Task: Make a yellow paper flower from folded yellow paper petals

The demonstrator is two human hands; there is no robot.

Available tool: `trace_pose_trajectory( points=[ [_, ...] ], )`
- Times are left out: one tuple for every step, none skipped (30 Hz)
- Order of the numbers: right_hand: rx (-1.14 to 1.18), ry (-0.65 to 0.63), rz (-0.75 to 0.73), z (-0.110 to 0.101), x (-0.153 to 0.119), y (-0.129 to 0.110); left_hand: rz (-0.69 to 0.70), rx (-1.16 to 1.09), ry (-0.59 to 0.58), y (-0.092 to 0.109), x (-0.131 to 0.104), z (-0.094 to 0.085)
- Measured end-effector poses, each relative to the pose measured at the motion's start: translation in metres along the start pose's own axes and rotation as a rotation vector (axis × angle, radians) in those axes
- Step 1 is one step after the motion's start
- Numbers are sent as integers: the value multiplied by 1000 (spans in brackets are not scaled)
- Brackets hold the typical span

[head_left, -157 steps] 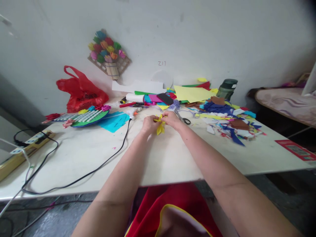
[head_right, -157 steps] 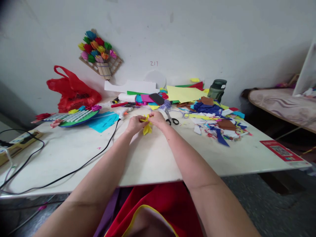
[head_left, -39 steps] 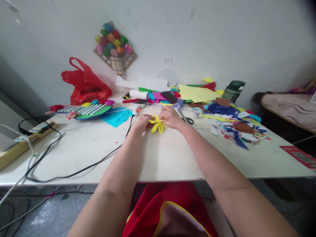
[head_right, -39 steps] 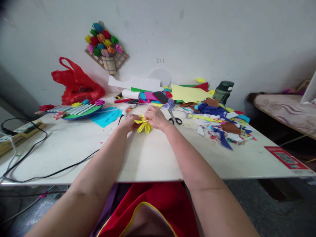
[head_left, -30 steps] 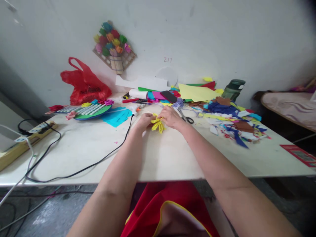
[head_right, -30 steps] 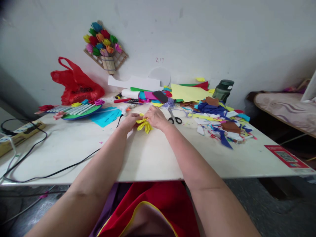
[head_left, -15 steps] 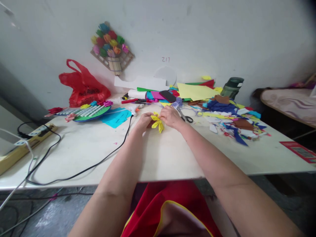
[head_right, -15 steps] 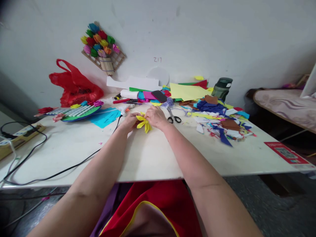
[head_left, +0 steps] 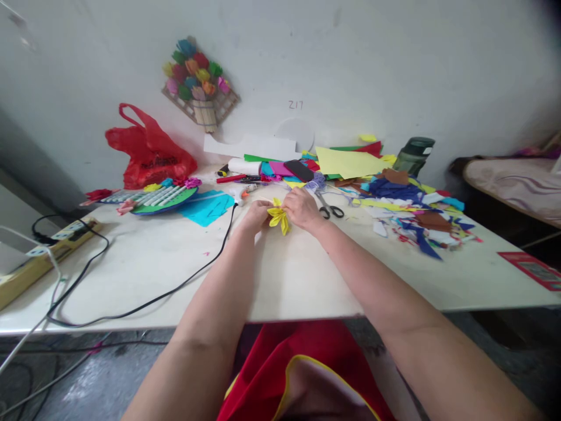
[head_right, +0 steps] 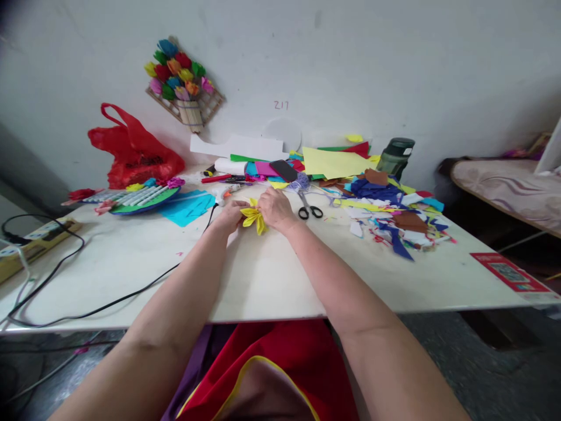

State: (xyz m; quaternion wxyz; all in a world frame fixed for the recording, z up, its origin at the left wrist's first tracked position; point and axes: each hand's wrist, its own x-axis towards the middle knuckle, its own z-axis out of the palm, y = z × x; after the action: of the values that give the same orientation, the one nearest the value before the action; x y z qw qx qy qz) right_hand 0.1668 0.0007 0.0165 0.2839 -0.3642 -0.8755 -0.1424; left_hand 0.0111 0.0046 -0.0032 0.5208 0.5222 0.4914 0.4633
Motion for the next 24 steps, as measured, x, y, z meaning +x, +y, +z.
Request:
trace_pose_trajectory(
  points=[
    [-12, 4, -8, 0, 0, 0, 4, -3, 9, -1, 1, 0],
    [-22, 9, -17, 0, 0, 0, 3, -15, 15, -2, 2, 0],
    [-30, 15, -27, 0, 0, 0, 6, -36, 17, -2, 3, 0],
    [-36, 22, -38, 1, 0, 0, 13, -60, 16, -2, 3, 0],
    [-42, 29, -50, 1, 0, 0, 21, -84, 12, -2, 4, 0],
    [-46, 37, -62, 1, 0, 0, 26, -104, 9, -2, 4, 0],
    [-50, 44, -75, 1, 0, 0, 28, -118, 9, -1, 4, 0],
    [-51, 50, -87, 1, 0, 0, 25, -126, 11, -1, 4, 0],
    [-50, 54, -99, 1, 0, -1, 18, -131, 11, 0, 4, 0],
    [-47, 55, -109, 1, 0, -1, 9, -135, 10, 0, 4, 0],
    [-44, 54, -118, 1, 1, -1, 1, -141, 11, 0, 4, 0],
    [-41, 51, -125, 2, 1, -1, -9, -147, 13, 0, 4, 0],
    [-38, 44, -130, 2, 1, 0, -20, -150, 17, 0, 3, -1],
    [-33, 36, -132, 2, 1, 0, -34, -149, 20, 0, 3, -1],
    [-25, 26, -128, 3, 1, 1, -46, -144, 17, 1, 3, -1],
    [-14, 15, -120, 3, 2, 2, -54, -138, 6, 1, 2, -1],
    [-1, 4, -110, 3, 2, 3, -58, -131, -11, 1, 1, -2],
    [12, -8, -100, 2, 2, 5, -57, -127, -28, 2, 0, -2],
    [20, -21, -90, 2, 2, 6, -56, -123, -42, 2, -1, -2],
    [21, -35, -83, 1, 2, 7, -59, -119, -49, 3, -2, -2],
    [18, -49, -77, 0, 2, 8, -62, -114, -49, 4, -3, -2],
    [11, -61, -70, 0, 2, 8, -66, -108, -47, 4, -4, -2],
    [3, -71, -63, -1, 1, 8, -72, -102, -43, 5, -5, -2],
    [-5, -77, -58, -2, 1, 8, -77, -96, -42, 5, -5, -2]
  ],
)
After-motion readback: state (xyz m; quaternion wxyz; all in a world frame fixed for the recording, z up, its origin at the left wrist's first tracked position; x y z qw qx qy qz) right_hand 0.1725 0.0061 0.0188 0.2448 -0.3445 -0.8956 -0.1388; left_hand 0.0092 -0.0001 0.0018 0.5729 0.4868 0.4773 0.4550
